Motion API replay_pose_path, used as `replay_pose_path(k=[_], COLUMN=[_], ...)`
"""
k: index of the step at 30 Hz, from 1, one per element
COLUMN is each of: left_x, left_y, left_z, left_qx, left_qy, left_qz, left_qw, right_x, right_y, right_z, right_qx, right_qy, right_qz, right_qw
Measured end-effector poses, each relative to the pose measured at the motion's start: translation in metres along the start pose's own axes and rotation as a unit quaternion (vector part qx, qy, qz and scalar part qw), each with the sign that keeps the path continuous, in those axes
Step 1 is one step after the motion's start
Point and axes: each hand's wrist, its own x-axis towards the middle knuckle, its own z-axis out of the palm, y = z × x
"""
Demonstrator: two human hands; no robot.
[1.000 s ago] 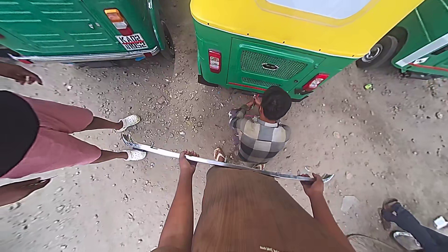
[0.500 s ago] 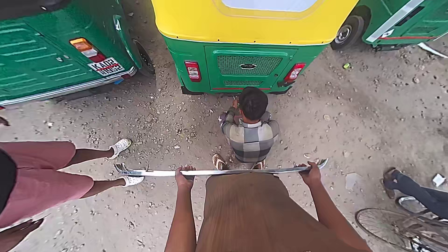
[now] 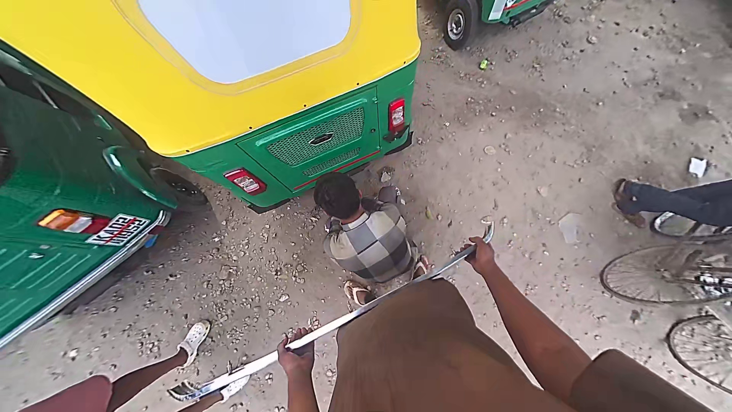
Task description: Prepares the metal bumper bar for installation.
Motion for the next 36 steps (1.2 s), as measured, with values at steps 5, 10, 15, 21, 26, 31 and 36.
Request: replay_pose_path(k=[5, 10, 15, 21, 26, 31, 36], left_x=[-0.027, -0.061, -0.096, -0.123, -0.134, -0.138, -0.146], left_y=[-0.025, -0.047, -0.06, -0.083, -0.103, -0.116, -0.12], left_z=[0.01, 0.019, 0.03, 0.046, 0.054, 0.055, 0.059], left_qx=[0.019, 0.032, 0.041, 0.035, 0.024, 0.014, 0.015], left_qy=[0.001, 0.006, 0.027, 0.034, 0.041, 0.044, 0.049], left_qz=[0.02, 0.04, 0.075, 0.086, 0.084, 0.08, 0.08], left_qw=[1.0, 0.999, 0.996, 0.995, 0.995, 0.996, 0.995], right_x=[0.037, 0.074, 0.105, 0.131, 0.148, 0.156, 0.161], right_y=[-0.017, -0.028, -0.03, -0.046, -0.061, -0.073, -0.075], right_z=[-0.016, -0.035, -0.051, -0.063, -0.068, -0.072, -0.073], right_qx=[0.01, 0.029, 0.027, 0.022, 0.018, 0.014, 0.006], right_qy=[-0.01, -0.023, -0.048, -0.046, -0.055, -0.062, -0.063], right_qz=[0.028, 0.058, 0.075, 0.086, 0.084, 0.081, 0.088], right_qw=[1.0, 0.998, 0.996, 0.995, 0.995, 0.995, 0.994])
